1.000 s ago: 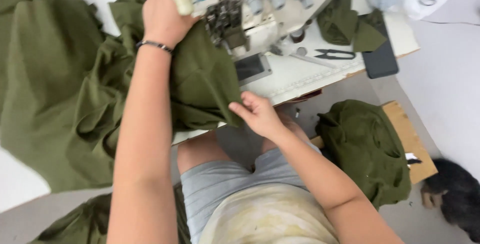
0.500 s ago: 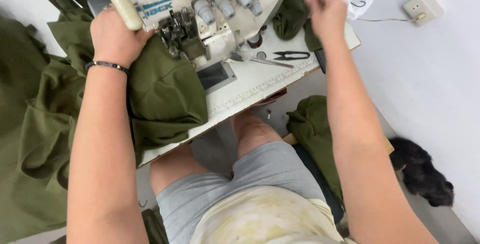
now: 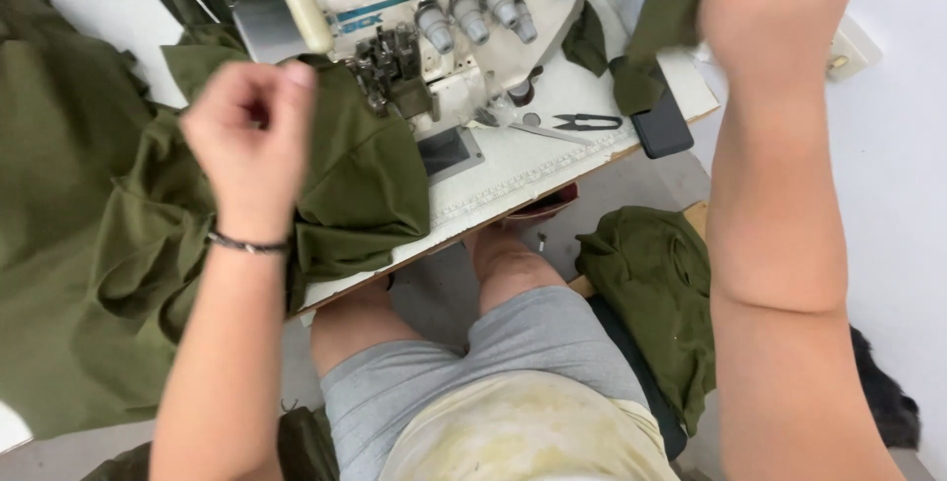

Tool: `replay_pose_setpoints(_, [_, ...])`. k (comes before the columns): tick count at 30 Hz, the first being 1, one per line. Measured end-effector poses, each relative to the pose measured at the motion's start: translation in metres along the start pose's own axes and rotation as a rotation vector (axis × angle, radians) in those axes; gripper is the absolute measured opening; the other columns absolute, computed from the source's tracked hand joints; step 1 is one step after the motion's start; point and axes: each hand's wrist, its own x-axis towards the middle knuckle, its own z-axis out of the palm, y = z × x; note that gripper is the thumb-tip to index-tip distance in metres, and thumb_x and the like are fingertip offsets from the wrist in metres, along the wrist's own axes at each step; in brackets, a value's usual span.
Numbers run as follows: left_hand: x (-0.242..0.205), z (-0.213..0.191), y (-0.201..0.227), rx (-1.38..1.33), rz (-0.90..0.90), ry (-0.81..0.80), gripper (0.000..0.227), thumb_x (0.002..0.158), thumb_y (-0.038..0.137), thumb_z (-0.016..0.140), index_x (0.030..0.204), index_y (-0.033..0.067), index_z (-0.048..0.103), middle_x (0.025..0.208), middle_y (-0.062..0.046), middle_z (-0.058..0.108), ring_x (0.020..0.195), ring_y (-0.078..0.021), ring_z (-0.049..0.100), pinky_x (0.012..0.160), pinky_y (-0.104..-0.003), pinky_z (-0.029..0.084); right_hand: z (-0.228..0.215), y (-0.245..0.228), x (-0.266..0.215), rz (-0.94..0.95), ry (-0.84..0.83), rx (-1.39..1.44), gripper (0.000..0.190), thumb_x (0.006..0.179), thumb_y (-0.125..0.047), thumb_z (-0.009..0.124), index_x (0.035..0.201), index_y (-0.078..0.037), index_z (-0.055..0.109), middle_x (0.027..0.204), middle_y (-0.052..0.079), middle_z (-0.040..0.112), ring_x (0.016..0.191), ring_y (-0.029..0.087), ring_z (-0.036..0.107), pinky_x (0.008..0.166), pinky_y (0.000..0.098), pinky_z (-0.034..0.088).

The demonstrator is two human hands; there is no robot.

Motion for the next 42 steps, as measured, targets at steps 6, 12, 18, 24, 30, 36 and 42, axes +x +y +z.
replay_pose_setpoints(6, [-0.027,0.013,0.108,-0.645,-0.04,-0.601,0.072,0.099,0.029,0.073,0.155,0.0039,0.035,0.158,-0.013,0.048,0.147,-0.0216,0.049,0.127,-0.036,0.043,0.048,-0.081,0.021,-0.138,-0.227,0.281,0.018,0.109,0.005,0.069,0.091,0.004,0.072,0.078,0.01,0.064,0.066,0.016,0.053,0.059,0.0286,0.039])
replay_pose_setpoints(12, [-0.011,-0.065,0.098,-0.186,-0.14,-0.515,0.019,0.104,0.015,0.066,0.116,0.0023,0.072,0.107,-0.004,0.074,0.096,-0.0103,0.065,0.087,-0.024,0.055,0.123,-0.066,-0.008,0.1,-0.288,0.51,0.024,0.111,-0.021,0.053,0.098,-0.003,0.063,0.091,0.004,0.064,0.083,0.015,0.062,0.075,0.0274,0.05])
replay_pose_setpoints(18, [0.016,-0.119,0.105,-0.088,-0.391,-0.373,0.016,0.11,0.02,0.068,0.096,0.0115,0.068,0.078,0.009,0.056,0.071,-0.0019,0.046,0.064,-0.019,0.04,0.212,-0.074,-0.057,0.328,-0.678,0.967,0.058,0.094,-0.016,0.073,0.137,-0.005,0.036,0.117,0.01,0.07,0.087,0.017,0.078,0.112,0.0384,0.051])
replay_pose_setpoints(24, [0.019,-0.141,-0.033,1.124,0.181,-0.403,0.026,0.09,0.025,0.078,0.116,0.0237,0.08,0.11,-0.013,0.069,0.096,-0.0399,0.063,0.072,-0.051,0.053,0.241,-0.034,-0.096,0.849,-0.325,1.401,0.01,0.099,-0.011,0.066,0.099,-0.009,0.057,0.091,0.01,0.066,0.076,0.035,0.076,0.058,0.0353,0.063])
replay_pose_setpoints(30, [-0.056,-0.028,0.056,0.332,0.467,-0.659,0.052,0.094,0.041,0.074,0.134,0.0098,0.065,0.121,-0.009,0.067,0.118,-0.0322,0.061,0.109,-0.052,0.043,0.259,-0.009,-0.111,1.093,-0.223,1.672,0.015,0.103,-0.015,0.061,0.103,0.0,0.064,0.091,0.022,0.074,0.077,0.034,0.077,0.058,0.0491,0.067])
replay_pose_setpoints(36, [-0.049,-0.021,0.039,0.229,0.339,-0.662,0.006,0.097,0.016,0.072,0.098,0.0116,0.067,0.102,-0.002,0.067,0.102,-0.0278,0.065,0.097,-0.044,0.049,0.232,-0.026,-0.101,1.13,-0.402,1.578,0.023,0.105,-0.013,0.057,0.127,-0.006,0.057,0.097,0.01,0.074,0.08,0.023,0.078,0.057,0.0378,0.068])
replay_pose_setpoints(42, [-0.044,-0.031,0.035,-0.088,-0.137,-0.567,0.013,0.107,0.016,0.06,0.096,0.0103,0.057,0.06,0.0,0.048,0.06,-0.0139,0.048,0.06,-0.029,0.044,0.218,-0.033,-0.106,0.538,0.129,0.923,0.025,0.11,-0.02,0.052,0.131,-0.012,0.042,0.113,0.006,0.054,0.092,0.012,0.057,0.079,0.0254,0.059])
